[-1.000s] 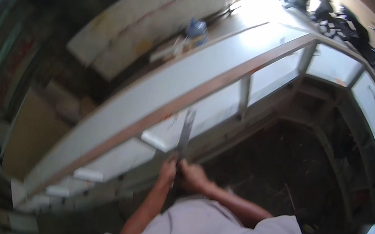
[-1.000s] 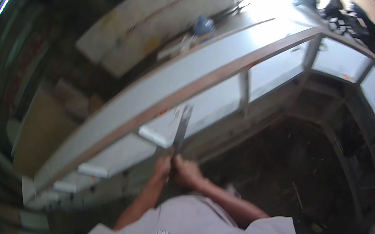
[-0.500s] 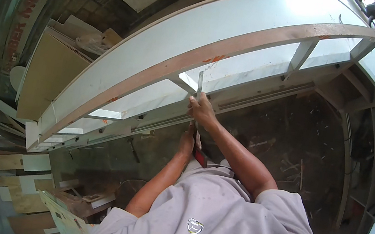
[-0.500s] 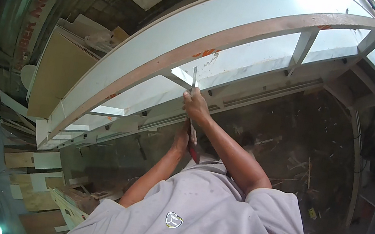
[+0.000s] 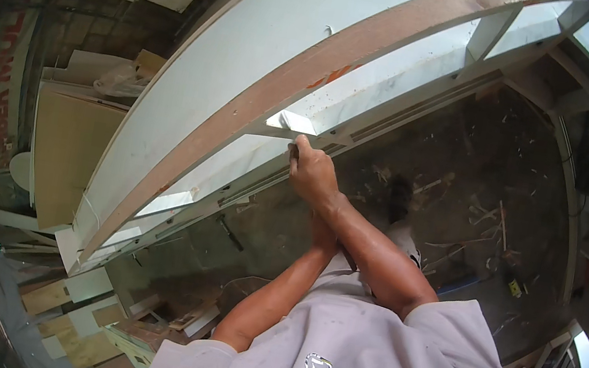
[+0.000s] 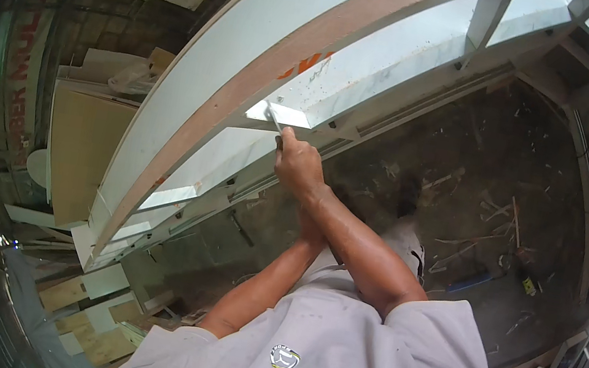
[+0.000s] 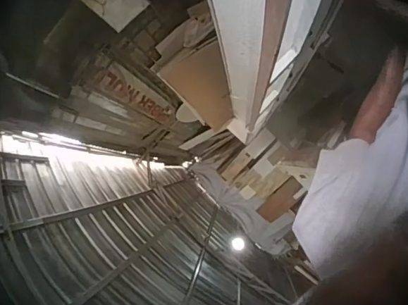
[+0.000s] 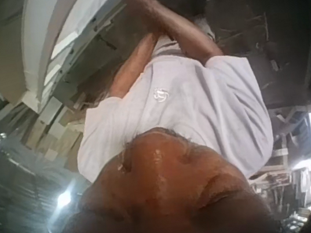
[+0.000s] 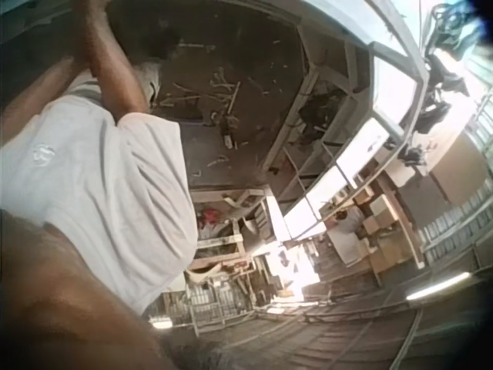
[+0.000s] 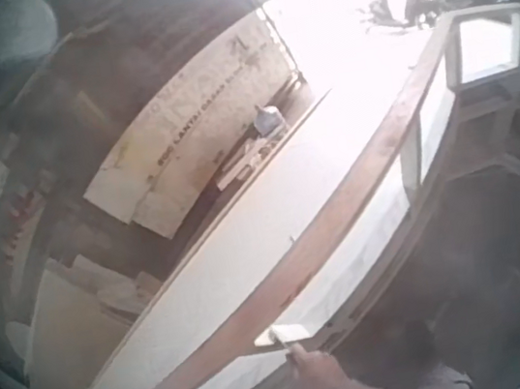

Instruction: The person applies a white veneer strip to the edge of a wooden frame, uses a square tool to mark or align it, and uses a scraper tool to smooth the surface and trim the edges.

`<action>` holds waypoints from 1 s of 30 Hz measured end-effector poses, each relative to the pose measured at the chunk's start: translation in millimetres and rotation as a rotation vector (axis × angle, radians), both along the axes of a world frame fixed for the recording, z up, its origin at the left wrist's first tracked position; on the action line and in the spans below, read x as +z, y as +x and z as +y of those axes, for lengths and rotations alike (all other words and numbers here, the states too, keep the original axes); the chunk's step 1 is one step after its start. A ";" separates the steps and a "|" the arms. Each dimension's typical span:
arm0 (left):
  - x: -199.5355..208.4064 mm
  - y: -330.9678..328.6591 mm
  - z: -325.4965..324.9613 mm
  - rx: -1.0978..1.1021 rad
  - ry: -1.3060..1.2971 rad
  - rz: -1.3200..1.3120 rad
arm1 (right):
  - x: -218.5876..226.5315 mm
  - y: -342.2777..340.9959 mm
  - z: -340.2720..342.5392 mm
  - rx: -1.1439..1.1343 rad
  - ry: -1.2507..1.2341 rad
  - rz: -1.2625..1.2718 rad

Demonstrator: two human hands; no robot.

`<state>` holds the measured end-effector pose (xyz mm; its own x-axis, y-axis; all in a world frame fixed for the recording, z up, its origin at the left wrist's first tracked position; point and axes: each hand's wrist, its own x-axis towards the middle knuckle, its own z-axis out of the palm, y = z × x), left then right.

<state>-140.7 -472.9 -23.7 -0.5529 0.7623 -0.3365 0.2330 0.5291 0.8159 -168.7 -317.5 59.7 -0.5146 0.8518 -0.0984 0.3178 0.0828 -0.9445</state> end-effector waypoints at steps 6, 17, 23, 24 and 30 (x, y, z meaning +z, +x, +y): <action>-6.3 -7.3 -13.1 -0.005 0.038 -0.246 | -5.8 0.8 -2.4 -0.019 0.024 0.023; -49.8 -34.7 -20.9 -0.173 -0.067 0.185 | -21.3 -10.5 -3.9 -0.046 -0.005 0.073; -51.3 -29.9 -13.4 -0.203 -0.103 0.015 | -21.0 0.2 1.0 -0.009 0.035 0.117; -54.0 -35.8 -9.9 -0.181 -0.091 0.054 | -26.3 -6.8 1.0 -0.031 0.008 0.104; -55.5 -22.4 -10.0 -0.207 -0.127 -0.007 | -21.5 6.5 -3.6 0.070 0.060 0.098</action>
<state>-163.1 -482.9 -79.2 -0.3863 0.8107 -0.4400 0.3420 0.5689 0.7479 -162.2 -321.1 38.2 -0.5774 0.8165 0.0052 0.2153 0.1584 -0.9636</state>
